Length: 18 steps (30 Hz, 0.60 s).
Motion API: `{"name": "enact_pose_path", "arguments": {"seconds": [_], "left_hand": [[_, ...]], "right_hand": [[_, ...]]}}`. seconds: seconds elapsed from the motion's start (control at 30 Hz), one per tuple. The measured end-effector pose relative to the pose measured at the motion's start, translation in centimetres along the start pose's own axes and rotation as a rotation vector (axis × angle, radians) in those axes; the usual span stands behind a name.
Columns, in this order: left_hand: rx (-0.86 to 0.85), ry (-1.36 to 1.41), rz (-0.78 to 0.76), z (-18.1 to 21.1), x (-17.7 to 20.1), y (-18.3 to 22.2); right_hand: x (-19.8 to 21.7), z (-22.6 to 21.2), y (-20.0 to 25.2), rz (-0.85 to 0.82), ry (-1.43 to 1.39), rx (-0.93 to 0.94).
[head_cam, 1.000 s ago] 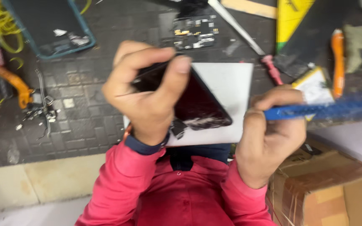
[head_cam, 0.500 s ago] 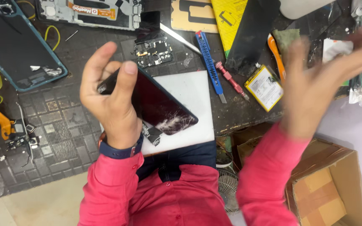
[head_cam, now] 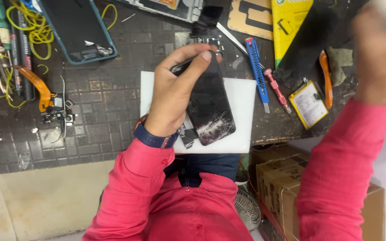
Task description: The person uses a blue plastic pry tool to separate the screen assembly from the frame of a smartphone with a cracked display. They work along the edges to release adhesive and then switch to a metal spudger to carefully disconnect internal ribbon cables.
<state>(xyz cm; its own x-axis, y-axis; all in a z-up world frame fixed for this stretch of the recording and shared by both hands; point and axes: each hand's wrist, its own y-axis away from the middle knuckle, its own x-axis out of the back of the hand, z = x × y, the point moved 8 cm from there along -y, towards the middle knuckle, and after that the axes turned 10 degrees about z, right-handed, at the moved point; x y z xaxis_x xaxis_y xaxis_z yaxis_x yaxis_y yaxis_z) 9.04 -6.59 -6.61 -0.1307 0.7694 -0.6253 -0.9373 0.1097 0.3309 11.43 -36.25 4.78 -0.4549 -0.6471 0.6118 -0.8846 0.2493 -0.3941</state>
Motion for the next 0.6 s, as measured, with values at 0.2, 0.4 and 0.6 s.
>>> {"name": "enact_pose_path", "arguments": {"seconds": [0.2, 0.4, 0.6], "left_hand": [[0.159, 0.087, 0.016, -0.9, 0.4, -0.2], [0.124, 0.039, 0.044, -1.6, 1.6, -0.8], [-0.075, -0.172, 0.091, -1.6, 2.7, -1.3]], "right_hand": [[-2.8, -3.3, 4.2, -0.174, 0.056, 0.051], [-4.3, -5.2, 5.6, -0.263, 0.110, 0.095], [-5.8, -5.6, 5.9, -0.346, 0.147, 0.126]]}}
